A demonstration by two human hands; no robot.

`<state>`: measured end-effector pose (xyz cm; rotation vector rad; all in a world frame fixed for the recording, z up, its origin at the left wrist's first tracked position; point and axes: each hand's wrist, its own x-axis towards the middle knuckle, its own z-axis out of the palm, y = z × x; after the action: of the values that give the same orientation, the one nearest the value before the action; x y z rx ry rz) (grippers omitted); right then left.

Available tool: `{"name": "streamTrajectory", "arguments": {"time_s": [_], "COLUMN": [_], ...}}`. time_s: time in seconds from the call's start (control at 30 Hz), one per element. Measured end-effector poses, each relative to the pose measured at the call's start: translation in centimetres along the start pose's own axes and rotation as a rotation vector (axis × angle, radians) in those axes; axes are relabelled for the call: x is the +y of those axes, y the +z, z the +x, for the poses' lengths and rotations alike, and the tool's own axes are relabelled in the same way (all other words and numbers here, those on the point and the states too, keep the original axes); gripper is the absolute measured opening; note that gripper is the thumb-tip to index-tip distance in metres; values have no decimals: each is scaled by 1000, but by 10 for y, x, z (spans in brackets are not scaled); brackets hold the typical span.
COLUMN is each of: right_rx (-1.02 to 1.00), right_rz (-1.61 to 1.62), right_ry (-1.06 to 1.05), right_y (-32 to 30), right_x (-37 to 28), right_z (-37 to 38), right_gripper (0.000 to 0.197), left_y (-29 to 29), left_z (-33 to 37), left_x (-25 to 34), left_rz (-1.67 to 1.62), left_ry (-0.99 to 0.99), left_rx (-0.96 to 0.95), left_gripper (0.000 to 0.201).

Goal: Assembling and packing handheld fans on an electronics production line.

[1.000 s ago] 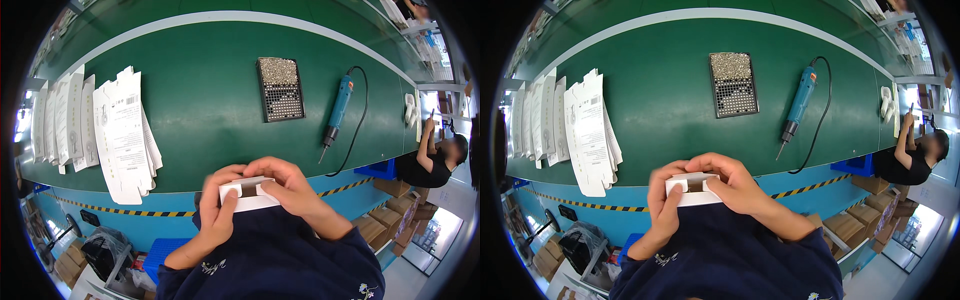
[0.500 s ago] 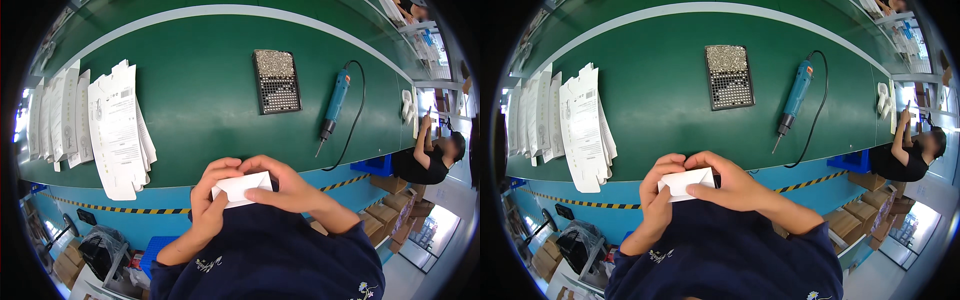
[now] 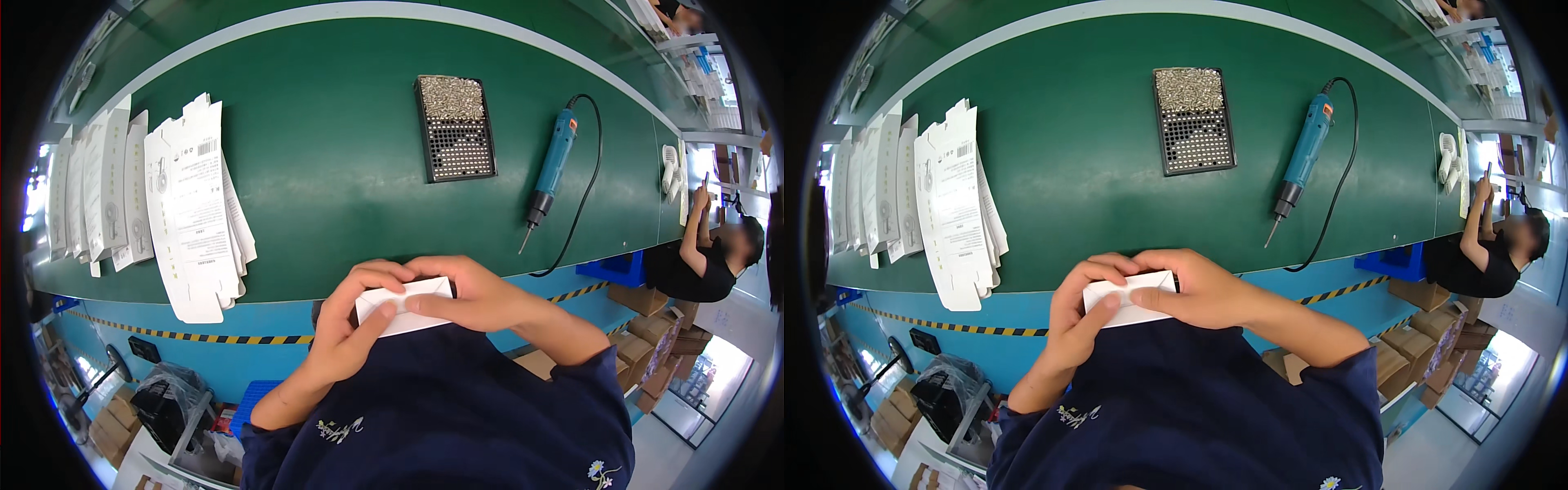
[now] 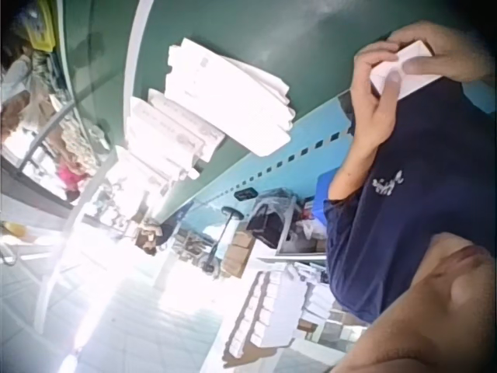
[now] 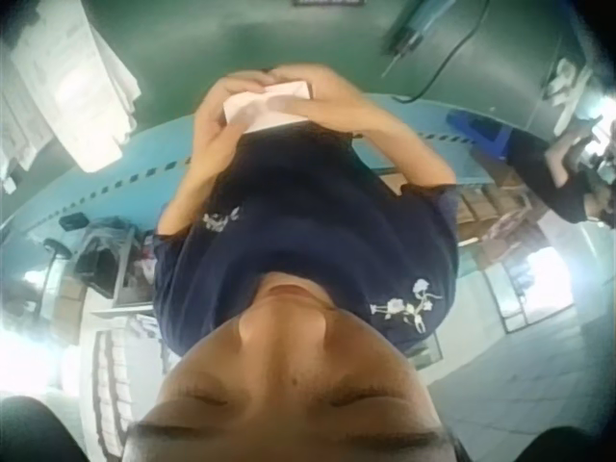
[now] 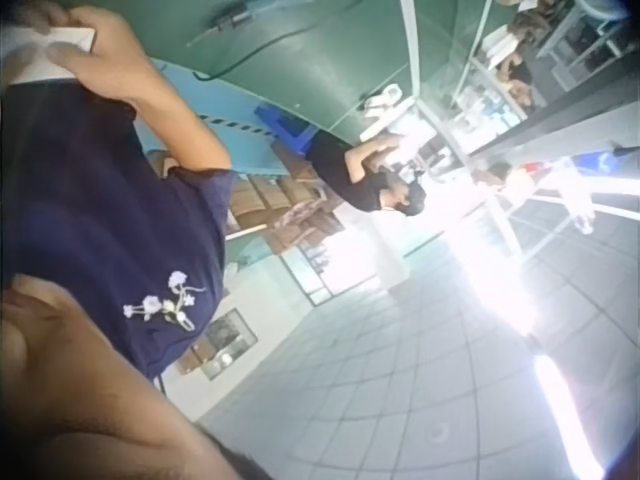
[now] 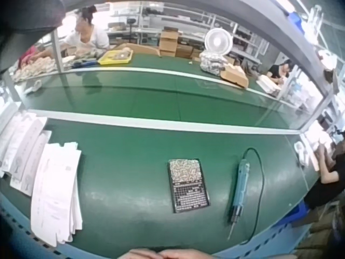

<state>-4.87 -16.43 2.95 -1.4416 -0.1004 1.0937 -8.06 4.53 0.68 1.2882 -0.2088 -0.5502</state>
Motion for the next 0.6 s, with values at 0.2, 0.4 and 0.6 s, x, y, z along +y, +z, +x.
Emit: {"name": "streamTrajectory", "arguments": {"time_s": [0.2, 0.4, 0.6], "right_rx": [37, 394, 329], "right_rz": [445, -89, -445], "right_ry": [-462, -530, -264], "right_y": [14, 33, 16], "right_x": [45, 66, -27], "right_z": [-8, -1, 5], "right_gripper": [115, 88, 60], "left_y": [0, 0, -34], "left_z": [-7, -22, -21], "left_x": [-30, -8, 52], "left_rz": [238, 302, 427], "left_ry": [445, 250, 419], "left_rx": [136, 309, 329], "left_gripper": [82, 49, 90]}}
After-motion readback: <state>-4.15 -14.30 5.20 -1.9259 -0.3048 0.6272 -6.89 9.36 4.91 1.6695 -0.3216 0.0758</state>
